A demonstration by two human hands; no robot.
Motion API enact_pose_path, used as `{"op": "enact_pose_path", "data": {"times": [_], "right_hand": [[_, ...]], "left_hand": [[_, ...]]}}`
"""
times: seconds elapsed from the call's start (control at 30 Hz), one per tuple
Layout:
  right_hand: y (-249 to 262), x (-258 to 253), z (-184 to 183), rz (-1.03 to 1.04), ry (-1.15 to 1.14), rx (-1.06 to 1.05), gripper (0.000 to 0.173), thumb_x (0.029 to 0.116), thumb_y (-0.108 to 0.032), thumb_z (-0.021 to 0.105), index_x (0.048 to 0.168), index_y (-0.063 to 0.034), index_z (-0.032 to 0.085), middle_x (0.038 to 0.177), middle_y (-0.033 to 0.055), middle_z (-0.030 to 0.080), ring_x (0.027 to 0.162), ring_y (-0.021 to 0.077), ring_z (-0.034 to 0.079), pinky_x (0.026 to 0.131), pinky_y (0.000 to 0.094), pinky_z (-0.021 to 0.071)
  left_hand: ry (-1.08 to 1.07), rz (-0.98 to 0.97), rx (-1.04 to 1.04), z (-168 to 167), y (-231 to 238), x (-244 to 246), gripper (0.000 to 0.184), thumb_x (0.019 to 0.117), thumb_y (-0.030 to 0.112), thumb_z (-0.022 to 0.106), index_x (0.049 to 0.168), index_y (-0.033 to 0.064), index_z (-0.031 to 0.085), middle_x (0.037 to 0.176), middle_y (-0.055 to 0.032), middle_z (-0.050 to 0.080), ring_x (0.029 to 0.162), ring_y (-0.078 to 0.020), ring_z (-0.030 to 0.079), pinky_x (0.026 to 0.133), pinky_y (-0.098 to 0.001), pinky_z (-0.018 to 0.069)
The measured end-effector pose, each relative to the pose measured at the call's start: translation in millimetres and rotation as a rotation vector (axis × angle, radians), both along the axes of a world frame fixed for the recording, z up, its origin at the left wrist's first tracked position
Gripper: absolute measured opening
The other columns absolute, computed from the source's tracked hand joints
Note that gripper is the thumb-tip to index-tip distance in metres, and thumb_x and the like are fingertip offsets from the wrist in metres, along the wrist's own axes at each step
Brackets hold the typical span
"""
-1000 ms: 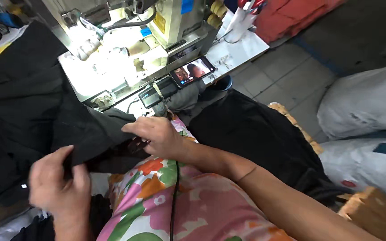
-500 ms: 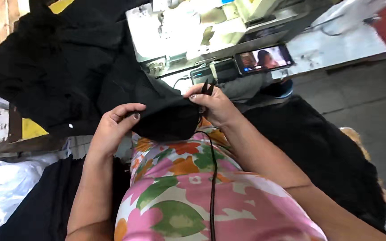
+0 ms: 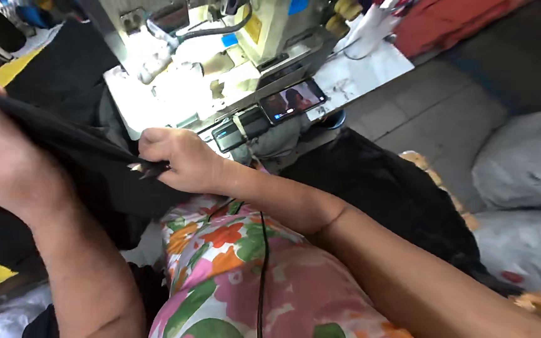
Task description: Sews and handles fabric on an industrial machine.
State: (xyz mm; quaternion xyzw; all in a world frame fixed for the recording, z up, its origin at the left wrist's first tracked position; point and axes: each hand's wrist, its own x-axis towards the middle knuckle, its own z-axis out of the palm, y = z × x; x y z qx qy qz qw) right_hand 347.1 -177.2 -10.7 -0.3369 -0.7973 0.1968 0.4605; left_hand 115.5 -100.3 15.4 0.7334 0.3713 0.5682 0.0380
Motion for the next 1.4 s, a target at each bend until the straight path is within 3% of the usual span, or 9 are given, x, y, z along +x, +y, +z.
{"op": "enact_pose_path", "data": {"times": [0.07,0.2,0.4,0.6,0.8,1.07,1.2,1.27,1.4], "right_hand": [[10.9,11.3,-0.8,-0.065,0.073,0.026,0.012,0.0894,-0.007,0.072,0.08,0.0003,0.073,0.087,0.012,0.069,0.078,0.019,0.067,0.065,0.0344,0.0557],[17.9,42.0,-46.3,-0.146,0.103,-0.197,0.032,0.1005,-0.017,0.06,0.073,-0.0013,0.062,0.073,0.0089,0.06,0.07,0.0166,0.06,0.064,0.0352,0.0491],[12.2,45.2,-77.8,-0.349,0.27,-0.615,0.04,0.1054,-0.027,0.056,0.069,-0.0098,0.053,0.061,-0.0003,0.047,0.052,0.007,0.044,0.05,0.0257,0.0376],[24.9,18.8,-80.8,-0.417,0.62,-0.686,0.029,0.1059,-0.021,0.055,0.082,-0.0082,0.065,0.068,-0.0041,0.061,0.063,0.0021,0.06,0.062,0.0247,0.0533],[35.9,11.2,-87.2,-0.483,0.611,-0.679,0.03,0.1054,-0.019,0.057,0.08,-0.0053,0.065,0.068,-0.0027,0.061,0.063,0.0026,0.06,0.063,0.0255,0.0533],[19.2,42.8,-78.1,-0.394,0.302,-0.658,0.045,0.1062,-0.028,0.055,0.068,-0.0035,0.057,0.065,0.0036,0.051,0.061,0.0122,0.05,0.06,0.0353,0.0437],[0.0,80.7,-81.7,-0.448,0.313,-0.763,0.034,0.1048,-0.03,0.056,0.097,-0.0022,0.073,0.093,0.0093,0.068,0.086,0.0171,0.064,0.081,0.0428,0.0527],[-1.1,78.8,-76.4,-0.525,0.414,-0.729,0.026,0.1021,-0.025,0.058,0.094,-0.0023,0.069,0.09,0.0078,0.065,0.082,0.015,0.061,0.076,0.0399,0.0507],[15.6,59.4,-41.4,-0.456,0.388,-0.401,0.021,0.0966,-0.018,0.064,0.085,-0.0018,0.07,0.08,0.0048,0.06,0.072,0.0102,0.056,0.069,0.0302,0.0482]], "left_hand": [[0.17,0.126,0.128,10.5,31.1,15.3,0.027,0.1083,0.017,0.052,0.117,-0.0033,0.069,0.111,-0.0125,0.071,0.106,-0.016,0.068,0.095,-0.0316,0.0544],[0.576,0.278,-0.379,18.2,27.3,81.5,0.037,0.1022,0.031,0.057,0.117,0.0008,0.072,0.121,-0.0269,0.068,0.118,-0.0432,0.064,0.102,-0.0602,0.0471],[0.631,0.143,-0.595,-23.4,72.6,113.0,0.035,0.0957,0.027,0.068,0.121,0.0033,0.072,0.128,-0.0185,0.069,0.121,-0.0365,0.065,0.102,-0.0587,0.0487],[0.549,0.047,-0.594,-28.6,103.5,121.0,0.045,0.0912,0.027,0.069,0.123,-0.0041,0.066,0.122,-0.0225,0.069,0.121,-0.0335,0.064,0.107,-0.0525,0.0458],[0.468,-0.056,-0.565,-39.3,118.9,119.5,0.043,0.091,0.032,0.071,0.12,-0.0002,0.068,0.117,-0.0174,0.071,0.114,-0.0259,0.066,0.102,-0.0462,0.0486],[0.488,0.065,-0.54,-50.7,124.0,110.7,0.05,0.0895,0.033,0.075,0.126,0.0003,0.064,0.124,-0.0197,0.068,0.119,-0.0304,0.064,0.106,-0.0507,0.0488],[0.519,0.106,-0.324,-28.6,70.0,88.8,0.039,0.0982,0.026,0.064,0.121,-0.0051,0.064,0.117,-0.0274,0.067,0.111,-0.0389,0.066,0.098,-0.0549,0.0506],[0.512,0.075,-0.339,-27.8,37.3,92.0,0.045,0.0984,0.034,0.065,0.119,-0.0064,0.065,0.11,-0.0283,0.068,0.102,-0.0386,0.067,0.092,-0.054,0.0517],[0.769,0.103,-0.517,-33.5,26.1,105.4,0.044,0.1002,0.04,0.057,0.107,-0.0013,0.07,0.117,-0.0288,0.064,0.119,-0.0503,0.058,0.095,-0.0727,0.0399]]}}
